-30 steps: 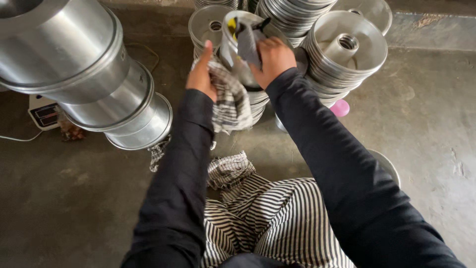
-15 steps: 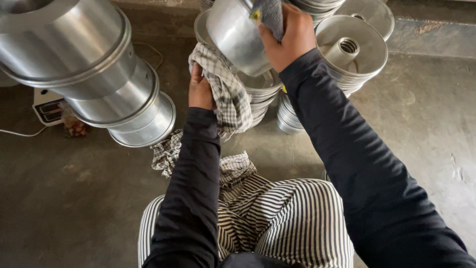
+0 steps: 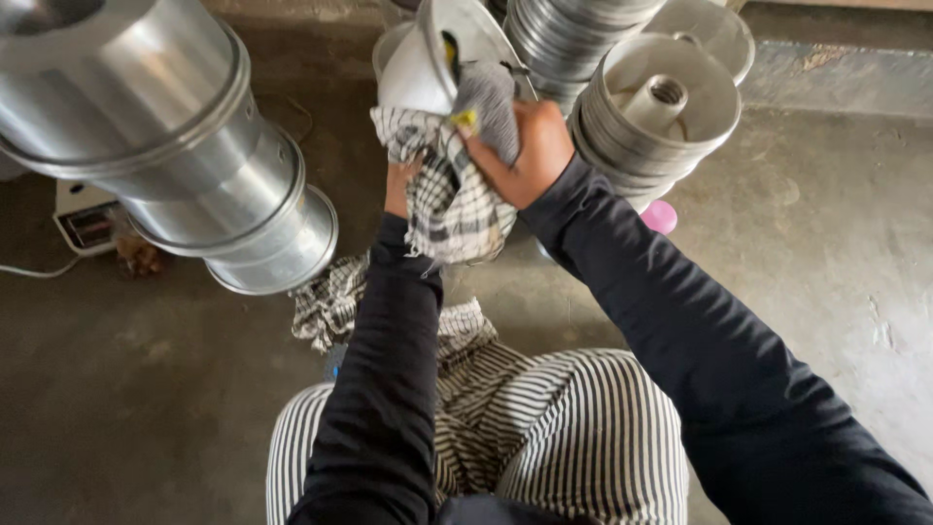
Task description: The person sits on the floor and wipes multiple metal funnel-shaped parts using a yellow cloth and a checkered cloth. They handle each part one at a time, wiping the interior and exterior surfaces, then place them back into stacks.
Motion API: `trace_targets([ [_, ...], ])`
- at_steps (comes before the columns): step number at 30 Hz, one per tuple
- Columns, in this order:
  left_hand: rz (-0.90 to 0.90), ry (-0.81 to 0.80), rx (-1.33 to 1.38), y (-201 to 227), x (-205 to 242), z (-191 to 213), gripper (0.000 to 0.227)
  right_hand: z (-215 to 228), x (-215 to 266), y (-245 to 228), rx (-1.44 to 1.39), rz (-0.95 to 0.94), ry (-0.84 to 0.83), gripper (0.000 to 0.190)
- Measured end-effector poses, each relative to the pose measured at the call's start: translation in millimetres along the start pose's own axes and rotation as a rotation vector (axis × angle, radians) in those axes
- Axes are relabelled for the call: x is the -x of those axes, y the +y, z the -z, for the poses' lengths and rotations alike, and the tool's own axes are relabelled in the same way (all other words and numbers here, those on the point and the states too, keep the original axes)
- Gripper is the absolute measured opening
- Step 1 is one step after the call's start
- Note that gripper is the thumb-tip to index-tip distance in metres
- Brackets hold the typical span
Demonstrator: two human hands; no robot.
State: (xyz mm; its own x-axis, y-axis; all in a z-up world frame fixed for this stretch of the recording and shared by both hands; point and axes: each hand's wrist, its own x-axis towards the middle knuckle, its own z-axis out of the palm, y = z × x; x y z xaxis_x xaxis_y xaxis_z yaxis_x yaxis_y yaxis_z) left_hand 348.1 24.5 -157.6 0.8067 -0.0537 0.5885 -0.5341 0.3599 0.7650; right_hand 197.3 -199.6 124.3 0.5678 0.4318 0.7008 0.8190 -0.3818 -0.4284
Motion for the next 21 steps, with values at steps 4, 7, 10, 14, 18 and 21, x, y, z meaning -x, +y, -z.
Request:
trace_targets([
  [4, 0.047, 0.106, 0.417, -4.6, 1.7, 2.6, 0.056, 2.5, -0.7, -5.1, -0.155, -0.078, 0.014, 0.025],
  [7, 0.130, 0.158, 0.383, 8.9, -0.6, 5.2, 0.055, 5.7, -7.2, 0.2, -0.010, -0.081, -0.061, 0.025],
  [10, 0.271, 0.225, 0.177, 36.5, -9.0, 9.7, 0.049, 7.4, -11.8, 8.4, 0.361, 0.122, -0.193, 0.041],
  [14, 0.253, 0.244, 0.080, 65.0, -18.1, 0.1, 0.049, 2.4, -11.2, 13.2, 0.387, 0.180, -0.226, 0.041],
  [18, 0.213, 0.223, -0.008, 65.3, -1.9, -28.7, 0.055, -10.1, -4.6, 9.7, 0.248, 0.109, -0.228, 0.039],
  [21, 0.187, 0.206, -0.054, 53.0, -1.0, -49.9, 0.060, -9.8, 4.9, 9.0, 0.345, 0.213, -0.080, 0.045],
])
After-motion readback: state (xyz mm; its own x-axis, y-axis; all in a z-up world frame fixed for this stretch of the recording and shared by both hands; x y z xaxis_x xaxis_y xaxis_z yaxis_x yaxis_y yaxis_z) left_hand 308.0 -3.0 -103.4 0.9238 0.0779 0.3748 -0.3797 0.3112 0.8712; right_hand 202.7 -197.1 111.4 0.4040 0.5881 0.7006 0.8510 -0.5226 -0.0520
